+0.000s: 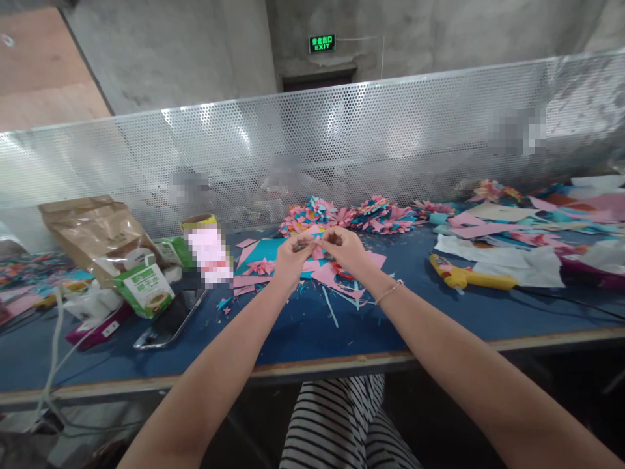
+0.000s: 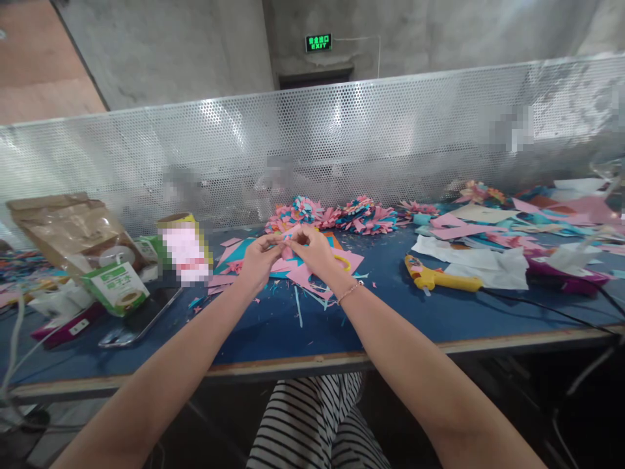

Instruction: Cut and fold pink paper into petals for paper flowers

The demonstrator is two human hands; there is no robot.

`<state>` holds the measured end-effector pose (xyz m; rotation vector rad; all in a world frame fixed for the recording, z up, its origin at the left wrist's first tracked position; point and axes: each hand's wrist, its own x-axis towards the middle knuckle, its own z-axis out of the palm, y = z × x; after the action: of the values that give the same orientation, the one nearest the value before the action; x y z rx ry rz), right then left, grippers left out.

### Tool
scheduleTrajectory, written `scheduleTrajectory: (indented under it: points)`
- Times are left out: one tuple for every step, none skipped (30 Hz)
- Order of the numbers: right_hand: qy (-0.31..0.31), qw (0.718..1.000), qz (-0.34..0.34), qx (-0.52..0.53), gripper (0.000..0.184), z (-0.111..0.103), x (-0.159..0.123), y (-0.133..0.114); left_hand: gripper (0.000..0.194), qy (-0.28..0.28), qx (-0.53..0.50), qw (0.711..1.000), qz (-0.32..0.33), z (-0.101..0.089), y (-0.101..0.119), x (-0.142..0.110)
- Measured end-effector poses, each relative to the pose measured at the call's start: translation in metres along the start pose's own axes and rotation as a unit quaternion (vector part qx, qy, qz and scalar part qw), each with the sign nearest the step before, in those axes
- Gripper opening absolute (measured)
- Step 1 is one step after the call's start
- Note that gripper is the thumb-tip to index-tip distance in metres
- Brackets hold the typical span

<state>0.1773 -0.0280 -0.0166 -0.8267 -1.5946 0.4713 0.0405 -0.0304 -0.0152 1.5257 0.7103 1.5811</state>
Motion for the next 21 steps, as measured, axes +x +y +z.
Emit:
scheduleTrajectory:
  points:
    - [-0.001, 1.000, -0.001, -0.001, 0.018, 0.000, 0.000, 0.000, 0.020, -0.002, -0.011, 1.000, -0.007, 0.000, 0.001, 0.000]
    - [-0.004, 1.000, -0.003, 0.000, 0.017, 0.000, 0.000, 0.000, 0.020, -0.007, -0.020, 1.000, -0.014, 0.001, 0.002, -0.001]
    - [-0.007, 1.000, -0.006, 0.000, 0.017, 0.000, 0.000, -0.001, 0.019, -0.014, -0.029, 0.999, -0.022, 0.001, 0.003, -0.001]
    - [-0.011, 1.000, -0.009, 0.001, 0.016, 0.000, 0.000, -0.002, 0.019, -0.022, -0.036, 0.999, -0.034, 0.001, 0.005, -0.001]
    - [-0.016, 1.000, -0.012, 0.002, 0.015, 0.000, 0.000, -0.004, 0.018, -0.029, -0.041, 0.998, -0.046, 0.002, 0.006, -0.002]
    - [-0.019, 1.000, -0.014, 0.001, 0.014, -0.001, -0.001, -0.005, 0.018, -0.034, -0.045, 0.997, -0.056, 0.002, 0.007, -0.002]
    - [-0.024, 1.000, -0.014, 0.000, 0.013, -0.001, -0.001, -0.007, 0.018, -0.037, -0.048, 0.996, -0.063, 0.001, 0.008, -0.002]
    - [-0.029, 0.999, -0.014, -0.003, 0.012, -0.001, -0.001, -0.009, 0.018, -0.039, -0.049, 0.996, -0.067, 0.001, 0.009, -0.002]
    - [-0.034, 0.999, -0.013, -0.007, 0.012, -0.001, -0.001, -0.011, 0.018, -0.040, -0.051, 0.995, -0.070, 0.001, 0.009, -0.002]
    - [-0.039, 0.999, -0.013, -0.012, 0.012, -0.001, -0.001, -0.012, 0.018, -0.044, -0.054, 0.995, -0.074, 0.001, 0.010, -0.002]
    - [-0.043, 0.999, -0.012, -0.014, 0.012, -0.001, -0.001, -0.012, 0.019, -0.049, -0.059, 0.994, -0.082, 0.001, 0.011, -0.002]
    - [-0.045, 0.999, -0.011, -0.015, 0.013, -0.001, 0.000, -0.013, 0.019, -0.054, -0.066, 0.992, -0.093, 0.001, 0.012, -0.002]
    - [-0.044, 0.999, -0.011, -0.012, 0.014, -0.002, 0.000, -0.013, 0.019, -0.058, -0.075, 0.990, -0.105, 0.001, 0.013, -0.003]
    - [-0.043, 0.999, -0.012, -0.006, 0.014, -0.002, 0.000, -0.012, 0.018, -0.060, -0.083, 0.988, -0.117, 0.001, 0.014, -0.003]
    - [-0.043, 0.999, -0.014, 0.002, 0.015, -0.002, 0.001, -0.012, 0.017, -0.058, -0.089, 0.987, -0.125, 0.001, 0.015, -0.003]
    - [-0.044, 0.999, -0.015, 0.012, 0.015, -0.003, 0.001, -0.011, 0.017, -0.054, -0.092, 0.986, -0.129, 0.001, 0.015, -0.003]
    - [-0.048, 0.998, -0.016, 0.022, 0.014, -0.003, 0.002, -0.010, 0.018, -0.051, -0.095, 0.986, -0.130, 0.001, 0.015, -0.003]
    - [-0.054, 0.998, -0.016, 0.031, 0.014, -0.004, 0.002, -0.010, 0.019, -0.049, -0.096, 0.986, -0.129, 0.001, 0.015, -0.003]
    - [-0.064, 0.997, -0.015, 0.039, 0.014, -0.004, 0.002, -0.009, 0.020, -0.049, -0.098, 0.986, -0.129, 0.001, 0.015, -0.003]
    - [-0.073, 0.996, -0.014, 0.046, 0.013, -0.004, 0.002, -0.008, 0.021, -0.051, -0.101, 0.985, -0.127, 0.001, 0.015, -0.003]
    - [-0.083, 0.995, -0.014, 0.053, 0.013, -0.004, 0.002, -0.008, 0.021, -0.054, -0.103, 0.985, -0.126, 0.001, 0.014, -0.003]
